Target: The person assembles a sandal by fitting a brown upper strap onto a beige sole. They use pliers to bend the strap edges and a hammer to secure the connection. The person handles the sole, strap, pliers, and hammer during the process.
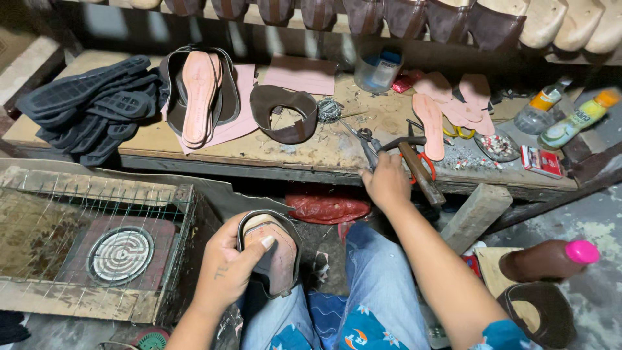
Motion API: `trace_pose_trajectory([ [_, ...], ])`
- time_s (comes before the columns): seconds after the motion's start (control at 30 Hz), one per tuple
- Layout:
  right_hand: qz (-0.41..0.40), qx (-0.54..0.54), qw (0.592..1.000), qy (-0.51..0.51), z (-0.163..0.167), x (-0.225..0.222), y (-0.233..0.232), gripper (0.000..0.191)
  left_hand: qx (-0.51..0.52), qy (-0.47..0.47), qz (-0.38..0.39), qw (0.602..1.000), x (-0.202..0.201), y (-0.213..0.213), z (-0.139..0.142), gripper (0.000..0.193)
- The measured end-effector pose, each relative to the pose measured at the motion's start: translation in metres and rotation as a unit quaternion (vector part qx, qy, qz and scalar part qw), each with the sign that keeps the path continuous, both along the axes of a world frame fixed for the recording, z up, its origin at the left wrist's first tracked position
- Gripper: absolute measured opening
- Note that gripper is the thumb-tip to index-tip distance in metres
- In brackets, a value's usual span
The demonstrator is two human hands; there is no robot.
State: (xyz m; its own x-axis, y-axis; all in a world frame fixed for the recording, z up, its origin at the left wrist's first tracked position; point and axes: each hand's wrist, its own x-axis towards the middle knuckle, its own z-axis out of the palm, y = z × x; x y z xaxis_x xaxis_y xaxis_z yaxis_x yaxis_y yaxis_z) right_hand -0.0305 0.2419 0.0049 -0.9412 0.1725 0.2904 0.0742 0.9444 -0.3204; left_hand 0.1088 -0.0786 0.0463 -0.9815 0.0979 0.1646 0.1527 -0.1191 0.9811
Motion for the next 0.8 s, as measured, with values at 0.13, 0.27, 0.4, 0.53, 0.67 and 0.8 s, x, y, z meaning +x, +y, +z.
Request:
trace_pose_trajectory([
  [0.13, 0.005, -0.013, 0.999, -0.029, -0.008, -0.028, 0.017, 0.034, 0.006, -0.028, 0.006, 1.000, -0.011, -0.004, -0.003, 0.035],
  [0.27, -0.089, -0.488, 0.867, -0.047, 0.005, -0.042, 0.019, 0.021, 0.002, -0.039, 0.023, 0.999, -0.021, -0.010, -0.008, 0.033],
  [0.4, -0.113, -0.669, 0.734, -0.029, 0.021, -0.048, 0.028, 0.017, 0.031, -0.037, 0.010, 0.999, -0.030, -0.015, -0.015, 0.031],
  [0.53, -0.092, -0.750, 0.654, -0.033, 0.026, -0.040, 0.039, 0.021, 0.043, -0.043, 0.008, 0.998, -0.036, -0.021, -0.020, 0.030],
  [0.67, -0.047, -0.781, 0.622, -0.024, 0.012, -0.030, 0.049, 0.025, 0.041, -0.035, 0.006, 0.999, -0.039, -0.025, -0.020, 0.029],
  [0.8, 0.037, -0.817, 0.575, -0.002, 0.000, -0.024, 0.058, 0.026, 0.041, -0.031, 0.011, 0.999, -0.037, -0.023, -0.018, 0.035],
])
